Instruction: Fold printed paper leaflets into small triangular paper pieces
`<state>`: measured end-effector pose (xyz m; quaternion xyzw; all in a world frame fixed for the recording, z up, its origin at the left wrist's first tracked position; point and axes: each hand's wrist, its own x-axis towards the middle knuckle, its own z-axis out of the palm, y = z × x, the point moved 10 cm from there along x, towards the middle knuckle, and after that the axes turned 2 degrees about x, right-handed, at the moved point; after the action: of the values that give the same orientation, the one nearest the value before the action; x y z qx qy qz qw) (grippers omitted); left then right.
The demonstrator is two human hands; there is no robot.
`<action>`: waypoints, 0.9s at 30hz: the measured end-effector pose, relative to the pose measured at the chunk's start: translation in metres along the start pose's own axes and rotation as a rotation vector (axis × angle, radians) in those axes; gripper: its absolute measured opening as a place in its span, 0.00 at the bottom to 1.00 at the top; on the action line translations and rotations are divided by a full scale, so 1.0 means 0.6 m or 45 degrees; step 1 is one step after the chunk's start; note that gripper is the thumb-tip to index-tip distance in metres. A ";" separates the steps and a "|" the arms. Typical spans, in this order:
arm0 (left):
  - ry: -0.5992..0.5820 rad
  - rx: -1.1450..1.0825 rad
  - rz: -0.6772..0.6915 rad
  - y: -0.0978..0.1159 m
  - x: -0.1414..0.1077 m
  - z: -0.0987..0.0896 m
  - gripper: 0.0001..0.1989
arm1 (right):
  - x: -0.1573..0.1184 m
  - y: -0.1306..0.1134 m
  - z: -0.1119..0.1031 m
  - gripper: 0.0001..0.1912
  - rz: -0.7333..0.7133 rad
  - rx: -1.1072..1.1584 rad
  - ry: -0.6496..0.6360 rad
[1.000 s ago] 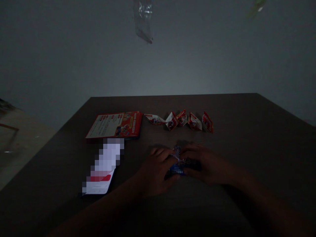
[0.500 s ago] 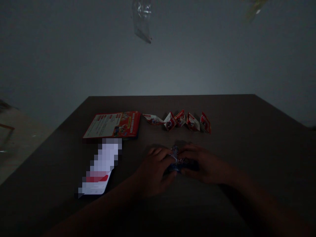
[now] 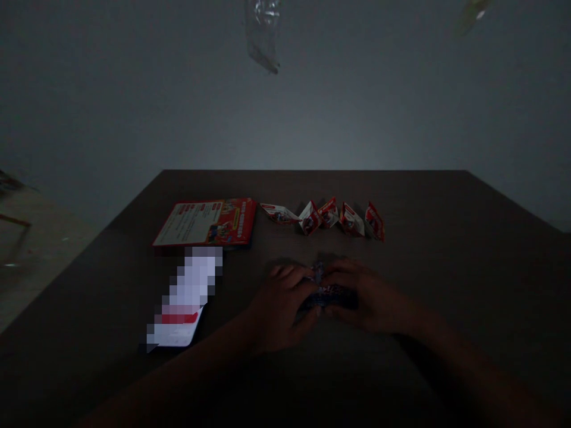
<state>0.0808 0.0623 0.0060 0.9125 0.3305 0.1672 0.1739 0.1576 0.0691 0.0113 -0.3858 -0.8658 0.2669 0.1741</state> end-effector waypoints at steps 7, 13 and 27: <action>-0.002 -0.012 0.023 0.001 -0.001 -0.005 0.18 | -0.001 0.003 0.001 0.17 -0.014 0.003 0.020; 0.003 -0.017 0.019 0.001 0.000 -0.005 0.18 | -0.003 0.005 -0.002 0.18 0.001 0.009 0.036; -0.030 -0.037 0.036 -0.005 -0.001 -0.001 0.18 | -0.001 0.012 -0.001 0.17 0.011 0.108 0.090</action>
<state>0.0788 0.0643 0.0049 0.9164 0.3130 0.1635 0.1887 0.1625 0.0732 0.0075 -0.3912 -0.8453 0.2902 0.2196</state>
